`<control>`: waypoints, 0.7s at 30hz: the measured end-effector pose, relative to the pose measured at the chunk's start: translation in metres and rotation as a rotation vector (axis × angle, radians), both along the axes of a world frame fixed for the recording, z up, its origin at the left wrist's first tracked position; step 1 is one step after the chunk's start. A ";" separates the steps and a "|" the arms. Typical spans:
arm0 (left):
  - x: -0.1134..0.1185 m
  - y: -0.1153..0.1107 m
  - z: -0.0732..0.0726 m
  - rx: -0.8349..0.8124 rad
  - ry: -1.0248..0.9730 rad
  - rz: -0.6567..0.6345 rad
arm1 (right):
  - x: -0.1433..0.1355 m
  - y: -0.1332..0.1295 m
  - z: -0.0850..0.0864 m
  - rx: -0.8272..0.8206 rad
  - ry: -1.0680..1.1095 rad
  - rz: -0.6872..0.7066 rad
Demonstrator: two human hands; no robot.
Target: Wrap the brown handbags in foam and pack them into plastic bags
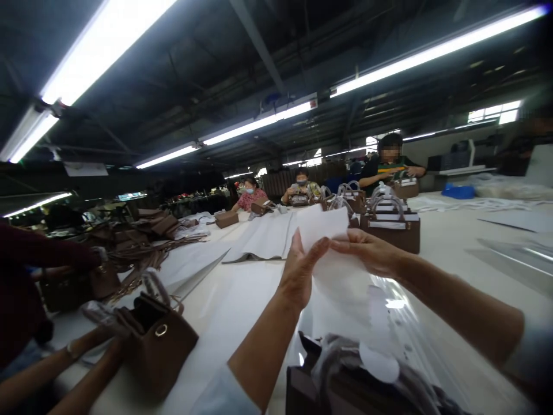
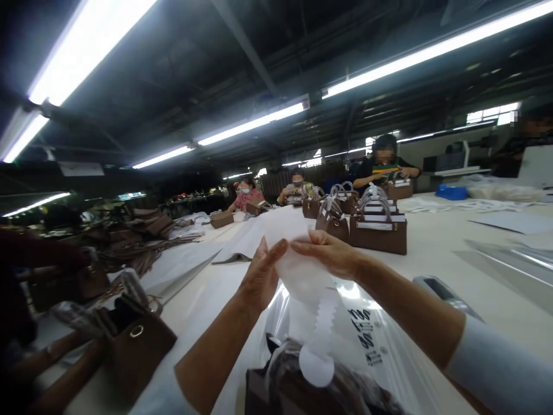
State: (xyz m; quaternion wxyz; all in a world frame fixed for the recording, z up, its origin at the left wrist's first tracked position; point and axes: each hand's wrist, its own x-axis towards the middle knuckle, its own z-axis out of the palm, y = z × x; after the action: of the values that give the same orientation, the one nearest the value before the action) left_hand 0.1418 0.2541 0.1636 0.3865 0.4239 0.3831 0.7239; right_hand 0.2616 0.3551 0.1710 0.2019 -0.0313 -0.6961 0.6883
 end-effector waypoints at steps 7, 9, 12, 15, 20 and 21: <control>0.014 -0.018 -0.008 0.145 -0.056 0.103 | 0.010 -0.013 0.013 0.419 0.065 -0.283; 0.019 -0.022 -0.009 0.161 -0.033 0.112 | 0.014 -0.017 0.013 0.417 0.025 -0.267; 0.025 -0.025 -0.005 0.169 0.018 0.125 | 0.014 -0.019 0.010 0.307 -0.056 -0.216; 0.025 -0.038 -0.002 0.152 0.075 0.170 | 0.017 -0.019 0.007 0.248 0.034 -0.238; 0.033 -0.105 -0.040 0.228 0.665 0.721 | 0.046 -0.018 0.002 0.451 -0.032 -0.251; 0.038 -0.120 -0.054 0.239 0.894 0.764 | 0.053 -0.019 -0.002 0.530 -0.065 -0.265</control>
State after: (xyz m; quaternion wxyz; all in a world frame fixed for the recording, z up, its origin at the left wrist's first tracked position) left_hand 0.1795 0.1340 0.1091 -0.1500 0.5602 0.5497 0.6013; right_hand 0.3144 0.3365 0.1688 0.2686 -0.0904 -0.8475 0.4488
